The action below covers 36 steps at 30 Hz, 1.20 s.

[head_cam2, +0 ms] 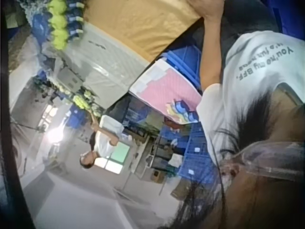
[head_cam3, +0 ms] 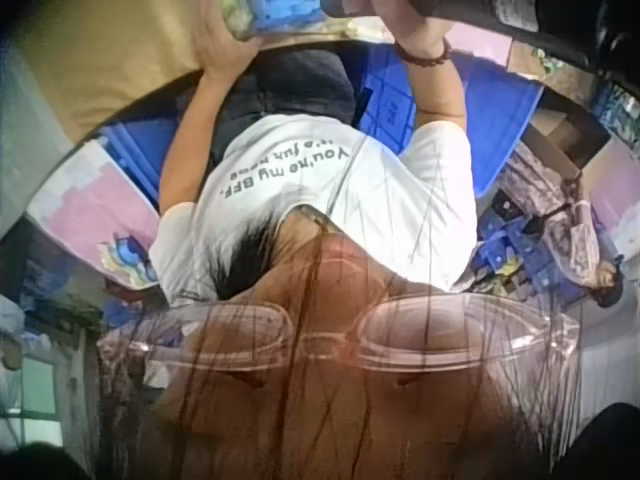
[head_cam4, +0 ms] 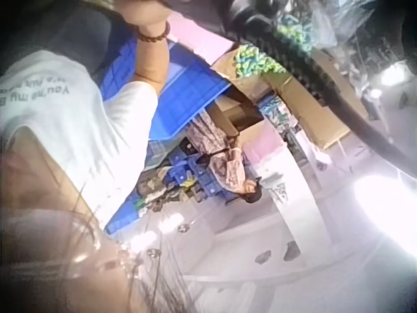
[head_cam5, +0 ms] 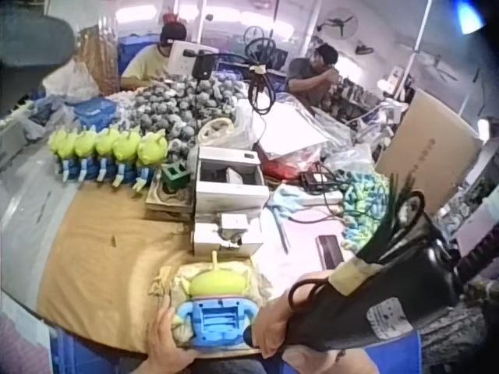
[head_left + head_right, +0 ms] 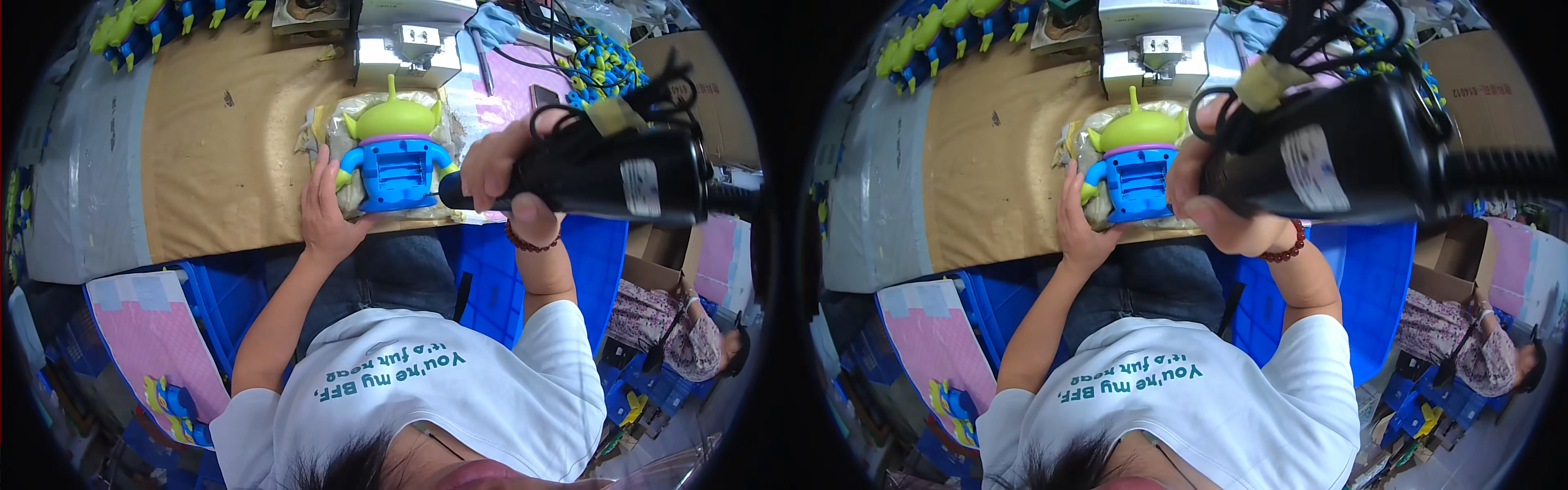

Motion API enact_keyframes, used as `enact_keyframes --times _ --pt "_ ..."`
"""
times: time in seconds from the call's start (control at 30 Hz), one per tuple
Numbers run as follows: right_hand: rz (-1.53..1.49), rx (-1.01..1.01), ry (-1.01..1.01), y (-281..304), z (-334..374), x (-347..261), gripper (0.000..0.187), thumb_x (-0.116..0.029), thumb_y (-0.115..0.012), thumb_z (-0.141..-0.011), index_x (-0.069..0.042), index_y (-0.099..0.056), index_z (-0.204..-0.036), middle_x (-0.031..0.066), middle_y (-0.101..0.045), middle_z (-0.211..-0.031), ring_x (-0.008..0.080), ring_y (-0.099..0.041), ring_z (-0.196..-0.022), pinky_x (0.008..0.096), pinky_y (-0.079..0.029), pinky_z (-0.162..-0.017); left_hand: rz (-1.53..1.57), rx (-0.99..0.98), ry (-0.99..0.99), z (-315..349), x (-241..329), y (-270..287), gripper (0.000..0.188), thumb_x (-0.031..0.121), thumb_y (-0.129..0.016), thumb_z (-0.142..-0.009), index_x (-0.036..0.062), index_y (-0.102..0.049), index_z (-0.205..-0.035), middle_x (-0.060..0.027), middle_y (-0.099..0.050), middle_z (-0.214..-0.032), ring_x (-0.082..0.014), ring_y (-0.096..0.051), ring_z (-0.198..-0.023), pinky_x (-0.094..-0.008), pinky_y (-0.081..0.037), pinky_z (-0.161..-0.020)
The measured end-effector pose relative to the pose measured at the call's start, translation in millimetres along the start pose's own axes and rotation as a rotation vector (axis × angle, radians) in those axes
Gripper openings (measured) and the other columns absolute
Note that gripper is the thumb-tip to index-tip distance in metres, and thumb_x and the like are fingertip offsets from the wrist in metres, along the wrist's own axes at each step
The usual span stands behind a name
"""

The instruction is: Using a handheld heat gun to process and clean toy alien figures on a factory workbench.

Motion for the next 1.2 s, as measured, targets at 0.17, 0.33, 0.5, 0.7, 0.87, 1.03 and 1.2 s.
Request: enact_keyframes --times 0.17,0.33,0.5,0.7,0.87,1.03,1.2 --pt "0.113 0.136 -0.094 6 30 5 0.047 -0.024 -0.077 -0.083 -0.011 -0.046 -0.115 0.0018 -0.055 -0.071 0.016 -0.056 -0.054 0.0322 -0.049 -0.052 0.03 -0.01 0.006 2 1 0 0.098 0.031 -0.089 -0.065 -0.0001 -0.034 -0.14 -0.031 -0.039 -0.147 -0.0457 -0.046 -0.13 -0.0477 -0.04 -0.105" --pt "0.0 -0.147 -0.044 -8 17 7 0.047 -0.015 -0.076 -0.081 -0.01 -0.047 -0.118 0.0031 -0.059 -0.074 0.0173 -0.058 -0.055 0.032 -0.05 -0.052 0.016 0.002 0.007 2 0 -1 0.099 0.031 -0.09 -0.063 0.0019 -0.034 -0.14 -0.0287 -0.038 -0.148 -0.0436 -0.048 -0.127 -0.0475 -0.04 -0.103" --pt "-0.044 -0.343 0.047 -20 9 6 0.048 -0.01 -0.075 -0.08 -0.01 -0.048 -0.119 0.0041 -0.06 -0.075 0.0181 -0.059 -0.056 0.0324 -0.05 -0.052 0.016 0.013 -0.007 0 2 2 0.101 0.031 -0.09 -0.061 0.003 -0.034 -0.14 -0.0272 -0.038 -0.149 -0.0423 -0.049 -0.126 -0.0477 -0.04 -0.102" --pt "-0.017 -0.178 0.033 -11 11 10 0.04 -0.006 -0.073 -0.08 -0.008 -0.049 -0.112 0.006 -0.06 -0.074 0.019 -0.059 -0.058 0.0324 -0.049 -0.054 0.017 -0.002 0.006 2 0 2 0.102 0.03 -0.09 -0.06 0.0032 -0.033 -0.14 -0.0261 -0.037 -0.15 -0.0403 -0.046 -0.13 -0.0477 -0.04 -0.103" --pt "-0.101 0.004 0.049 17 -66 -15 0.012 -0.007 -0.063 -0.086 -0.002 -0.057 -0.095 0.0089 -0.062 -0.075 0.0194 -0.06 -0.066 0.0327 -0.05 -0.065 0.025 -0.004 -0.003 2 -2 1 0.102 0.028 -0.09 -0.059 0.0035 -0.033 -0.141 -0.026 -0.036 -0.15 -0.0397 -0.044 -0.132 -0.0488 -0.039 -0.104" --pt "0.126 0.404 0.146 64 -122 27 0.031 -0.011 -0.066 -0.09 0.006 -0.052 -0.112 0.0087 -0.06 -0.074 0.0179 -0.058 -0.057 0.0309 -0.049 -0.056 0.024 -0.04 0.026 3 -4 0 0.103 0.026 -0.09 -0.059 0.0038 -0.033 -0.141 -0.0259 -0.036 -0.15 -0.0395 -0.044 -0.132 -0.0491 -0.038 -0.104" --pt "0.335 0.443 -0.05 84 -140 72 0.016 -0.012 -0.064 -0.088 0.001 -0.057 -0.081 0.0082 -0.059 -0.065 0.0165 -0.057 -0.055 0.0296 -0.048 -0.054 0.036 -0.021 0.016 2 -4 -1 0.103 0.026 -0.09 -0.059 0.0041 -0.033 -0.141 -0.026 -0.037 -0.149 -0.0394 -0.043 -0.134 -0.0495 -0.038 -0.106"
Point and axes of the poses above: each hand's wrist, its own z-axis away from the middle knuckle, its own y-axis out of the back of the hand, x = y × z, the point moved 9 cm from there along -z, towards the middle knuckle
